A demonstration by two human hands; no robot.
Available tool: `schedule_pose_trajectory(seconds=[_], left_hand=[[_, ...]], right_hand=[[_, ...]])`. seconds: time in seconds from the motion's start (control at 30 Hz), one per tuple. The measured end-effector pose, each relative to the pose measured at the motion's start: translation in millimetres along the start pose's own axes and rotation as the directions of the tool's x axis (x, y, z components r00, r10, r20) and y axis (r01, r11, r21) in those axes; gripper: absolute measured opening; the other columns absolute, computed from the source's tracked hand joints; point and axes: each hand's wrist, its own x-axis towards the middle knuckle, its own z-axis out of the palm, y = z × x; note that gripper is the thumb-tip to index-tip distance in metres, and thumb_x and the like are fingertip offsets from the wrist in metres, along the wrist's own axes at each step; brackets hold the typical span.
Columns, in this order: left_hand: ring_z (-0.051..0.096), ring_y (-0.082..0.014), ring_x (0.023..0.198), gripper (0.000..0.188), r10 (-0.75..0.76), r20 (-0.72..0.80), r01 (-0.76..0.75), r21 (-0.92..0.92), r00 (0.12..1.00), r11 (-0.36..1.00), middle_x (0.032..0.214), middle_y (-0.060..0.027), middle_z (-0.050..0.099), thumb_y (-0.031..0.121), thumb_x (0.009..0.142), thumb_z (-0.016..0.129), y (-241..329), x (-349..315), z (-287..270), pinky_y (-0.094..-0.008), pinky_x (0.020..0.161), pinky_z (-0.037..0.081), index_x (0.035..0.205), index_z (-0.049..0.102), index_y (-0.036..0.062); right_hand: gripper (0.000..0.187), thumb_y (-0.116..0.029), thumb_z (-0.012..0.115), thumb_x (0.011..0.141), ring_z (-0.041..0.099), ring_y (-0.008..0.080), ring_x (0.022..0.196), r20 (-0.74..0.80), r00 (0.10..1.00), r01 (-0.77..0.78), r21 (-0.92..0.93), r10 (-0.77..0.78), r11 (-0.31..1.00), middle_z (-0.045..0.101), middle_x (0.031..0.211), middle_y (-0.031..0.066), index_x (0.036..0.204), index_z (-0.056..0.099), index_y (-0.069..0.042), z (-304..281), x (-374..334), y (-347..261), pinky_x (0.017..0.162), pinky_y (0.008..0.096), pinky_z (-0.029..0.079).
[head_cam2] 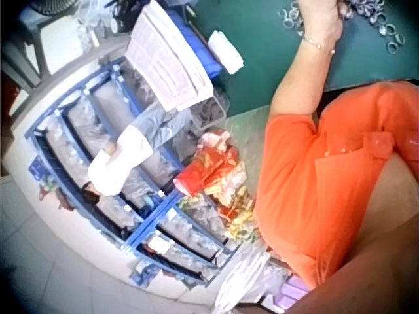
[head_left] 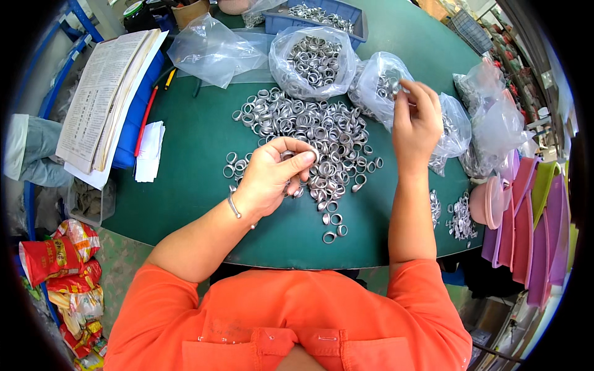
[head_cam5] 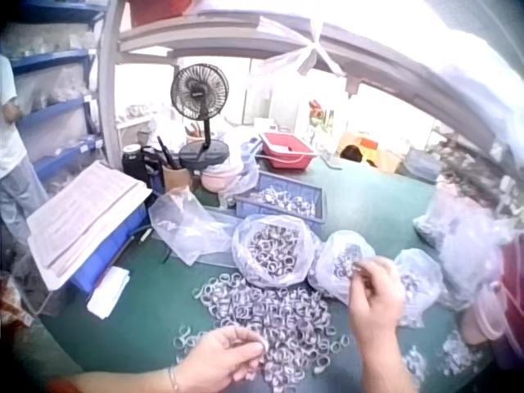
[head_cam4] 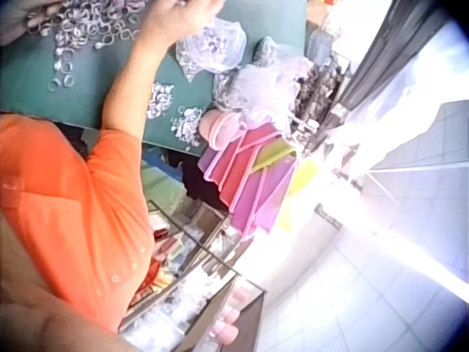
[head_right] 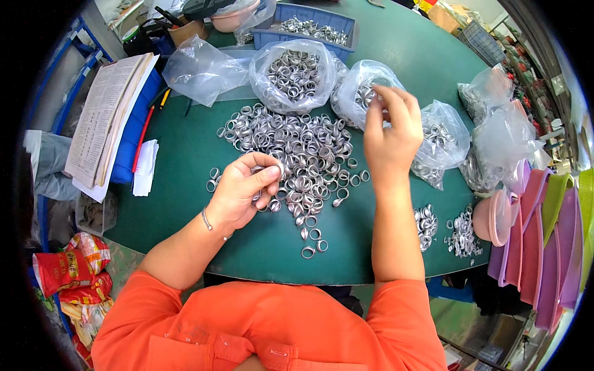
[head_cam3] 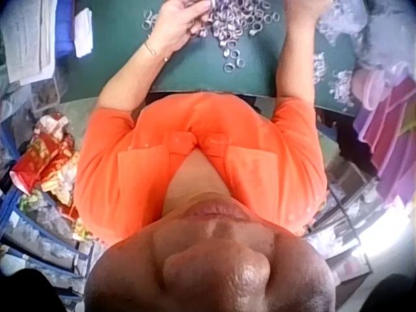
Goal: The person sorts small silver metal rings on a green table, picking them up and placing them into clear plastic bags. The person repeatedly handles the rings by hand, organizing them into separate piles and bags throughout the clip.
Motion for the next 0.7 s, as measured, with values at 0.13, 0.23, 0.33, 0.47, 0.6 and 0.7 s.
schedule_pose_trajectory(seconds=[0.13,0.23,0.33,0.47,0.6,0.7], left_hand=[[0.049,-0.0044,0.057,0.014,0.072,-0.042,-0.070,0.067,0.996,0.995,0.078,-0.0044,0.060,0.005,0.083,0.064,1,-1,1,-0.0160,0.040,0.034,0.094,0.057,0.0024],[0.045,-0.0026,0.051,0.013,0.112,-0.081,-0.104,0.100,0.990,0.989,0.071,-0.0012,0.058,0.006,0.081,0.066,0,-4,1,-0.0162,0.040,0.032,0.091,0.058,0.0026],[0.043,-0.0016,0.048,0.012,0.132,-0.083,-0.123,0.100,0.988,0.987,0.068,0.0016,0.057,0.006,0.081,0.067,0,-4,3,-0.0164,0.040,0.031,0.091,0.061,0.0032],[0.047,-0.0027,0.057,0.019,0.060,-0.002,-0.060,0.026,0.998,0.998,0.080,-0.0030,0.060,0.004,0.082,0.062,1,-2,-3,-0.0160,0.041,0.032,0.101,0.059,0.0019],[0.051,-0.0073,0.064,0.029,-0.054,-0.006,0.050,-0.274,0.999,0.960,0.102,-0.0147,0.059,0.000,0.084,0.051,9,1,-5,-0.0176,0.044,0.037,0.113,0.049,0.0003],[0.051,-0.0097,0.063,0.027,-0.123,-0.096,0.078,-0.383,0.988,0.920,0.108,-0.0201,0.055,0.005,0.088,0.047,17,1,2,-0.0185,0.043,0.038,0.115,0.045,0.0002]], right_hand=[[0.015,0.000,0.064,0.077,0.058,0.0123,0.072,0.314,0.916,-0.286,0.080,0.248,0.955,0.062,0.080,0.0066,0.093,0.065,-0.002,-3,-15,-12,0.059,0.0240,0.047],[0.025,-0.007,0.073,0.074,0.057,0.0095,0.069,0.675,0.713,-0.532,0.346,0.189,0.773,0.063,0.082,0.0057,0.097,0.064,-0.002,0,-51,-44,0.060,0.0229,0.046],[0.029,-0.002,0.075,0.071,0.059,0.0103,0.069,0.544,0.832,-0.397,0.445,0.109,0.803,0.063,0.084,0.0066,0.096,0.060,0.000,6,-78,-62,0.057,0.0222,0.048],[0.035,0.007,0.071,0.071,0.061,0.0117,0.070,0.381,0.922,-0.265,0.482,0.072,0.835,0.063,0.084,0.0080,0.102,0.054,0.001,7,-84,-60,0.063,0.0226,0.050],[0.044,0.009,0.069,0.071,0.062,0.0128,0.073,0.357,0.933,-0.228,0.505,0.039,0.832,0.063,0.083,0.0083,0.109,0.048,0.000,5,-87,-56,0.063,0.0232,0.051],[0.045,0.010,0.069,0.071,0.063,0.0136,0.074,0.344,0.938,-0.215,0.514,0.030,0.831,0.063,0.083,0.0086,0.109,0.048,0.000,2,-85,-56,0.063,0.0237,0.051]])
